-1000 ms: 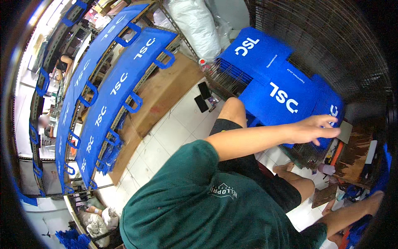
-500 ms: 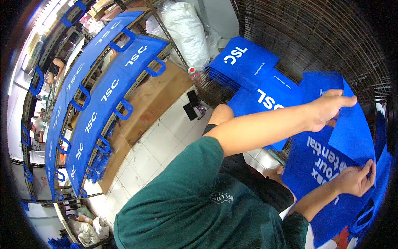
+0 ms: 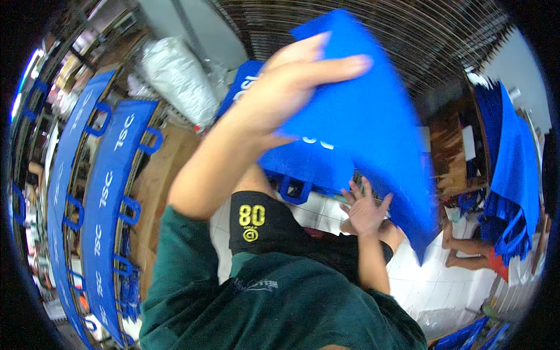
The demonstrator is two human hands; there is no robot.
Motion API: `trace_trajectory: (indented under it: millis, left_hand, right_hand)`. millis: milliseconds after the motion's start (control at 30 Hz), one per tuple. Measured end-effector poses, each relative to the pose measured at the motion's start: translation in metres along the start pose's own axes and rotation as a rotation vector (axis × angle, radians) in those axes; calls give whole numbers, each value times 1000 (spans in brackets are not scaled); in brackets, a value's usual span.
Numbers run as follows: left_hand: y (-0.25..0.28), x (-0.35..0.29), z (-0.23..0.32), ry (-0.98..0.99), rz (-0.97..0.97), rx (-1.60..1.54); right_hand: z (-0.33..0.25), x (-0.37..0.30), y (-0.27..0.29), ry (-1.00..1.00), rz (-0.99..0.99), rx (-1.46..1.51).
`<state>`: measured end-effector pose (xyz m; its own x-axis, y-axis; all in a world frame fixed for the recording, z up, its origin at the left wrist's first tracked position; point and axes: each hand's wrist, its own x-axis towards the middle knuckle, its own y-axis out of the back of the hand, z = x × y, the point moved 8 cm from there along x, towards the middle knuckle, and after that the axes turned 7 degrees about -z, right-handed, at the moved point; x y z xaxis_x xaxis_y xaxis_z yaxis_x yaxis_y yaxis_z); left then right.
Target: The person sits on the floor and repeatedly folds blue tote bags by hand. They pick up a bag, flatten it, fold the sides inward, and then fold the bottom up to create a compact rectangle. The folded bags are stacked on a wire rack in front of them.
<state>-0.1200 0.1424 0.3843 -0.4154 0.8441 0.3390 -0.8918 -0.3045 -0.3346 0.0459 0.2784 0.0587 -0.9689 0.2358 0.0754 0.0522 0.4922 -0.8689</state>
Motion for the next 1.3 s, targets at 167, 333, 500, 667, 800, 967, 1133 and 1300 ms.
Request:
trace_trajectory:
  millis: [167,333,500,667,800,967,1133,1300]
  left_hand:
    - [53,-75,-28,196,318,101]
    - [87,-102,-58,327,390,36]
    - [129,-59,-137,418,547,-229]
    - [180,36,-245,444,540,-756]
    - [179,130,-271,416,321,-694]
    - [154,144,-286,452,314,-116]
    - [186,82,-406,448,451,-19]
    - [231,64,-550,705,470,632]
  right_hand:
    - [-12,-69,127,163,285,367]
    - [-90,-63,111,-169,565,-323]
    - [-207,-14,106,-67,556,-428]
    - [-316,77,157,-81,641,-708]
    - [-395,126,178,-13,603,-756]
    - [-422,123,165,82,434,-859]
    - [-391,100,279,7,502,-822]
    - [-374,85,516,-320,685,-1245]
